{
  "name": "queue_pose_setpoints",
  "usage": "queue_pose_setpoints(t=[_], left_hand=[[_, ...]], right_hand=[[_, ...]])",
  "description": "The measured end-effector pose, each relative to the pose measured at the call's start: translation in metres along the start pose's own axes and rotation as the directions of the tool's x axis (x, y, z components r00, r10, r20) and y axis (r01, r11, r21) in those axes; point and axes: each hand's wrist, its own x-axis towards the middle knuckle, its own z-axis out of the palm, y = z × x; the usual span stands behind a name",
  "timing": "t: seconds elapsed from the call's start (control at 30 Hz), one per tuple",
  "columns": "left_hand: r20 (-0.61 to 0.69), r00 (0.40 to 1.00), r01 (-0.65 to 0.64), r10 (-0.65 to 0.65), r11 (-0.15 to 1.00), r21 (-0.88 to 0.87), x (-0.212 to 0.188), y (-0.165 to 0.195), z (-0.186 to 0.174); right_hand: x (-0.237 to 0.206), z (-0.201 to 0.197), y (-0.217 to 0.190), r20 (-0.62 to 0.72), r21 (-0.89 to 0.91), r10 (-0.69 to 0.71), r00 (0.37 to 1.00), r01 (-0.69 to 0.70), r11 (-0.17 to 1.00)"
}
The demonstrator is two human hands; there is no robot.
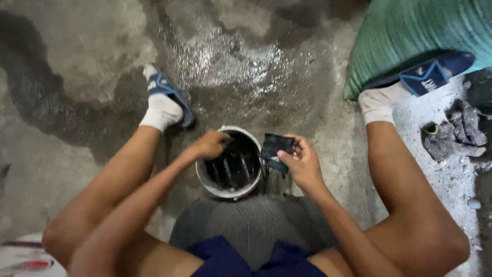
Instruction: The person sits on the floor and scrubs a metal coil spring with a sponge, dipping it repeatedly into a bucket of dark liquid. They rotate the spring to scrub different sections and continue working the coil along its length.
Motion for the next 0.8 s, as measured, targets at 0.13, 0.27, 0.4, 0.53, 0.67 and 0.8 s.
queue_pose_setpoints(t=[0.13,0.27,0.4,0.53,0.67,0.8], left_hand=[[0.147,0.954,0.3,-0.262,0.847,-0.439,-0.031,0.007,-0.02],[0.38,0.878,0.471,-0.29,0.396,-0.788,-0.054,0.008,-0.023],[0.351,0.909,0.392,-0.226,0.172,-0.904,-0.061,0.006,-0.011],[0.314,0.914,0.358,-0.256,0.148,-0.922,-0.062,0.009,-0.006],[0.362,0.909,0.382,-0.209,0.064,-0.922,-0.07,0.02,-0.015],[0.398,0.91,0.406,-0.112,0.061,-0.912,-0.081,0.035,-0.02]], right_hand=[[-0.008,0.014,0.004,0.024,-0.155,0.039,0.999,-0.035,0.987],[-0.011,0.032,0.01,0.081,-0.349,-0.025,0.996,0.052,0.936],[-0.01,0.047,0.009,0.201,-0.602,-0.337,0.92,0.387,0.698],[-0.001,0.06,-0.002,0.276,-0.661,-0.336,0.901,0.431,0.614],[0.008,0.067,-0.008,0.361,-0.699,-0.225,0.905,0.422,0.577],[0.011,0.064,-0.002,0.395,-0.597,-0.12,0.911,0.354,0.72]])
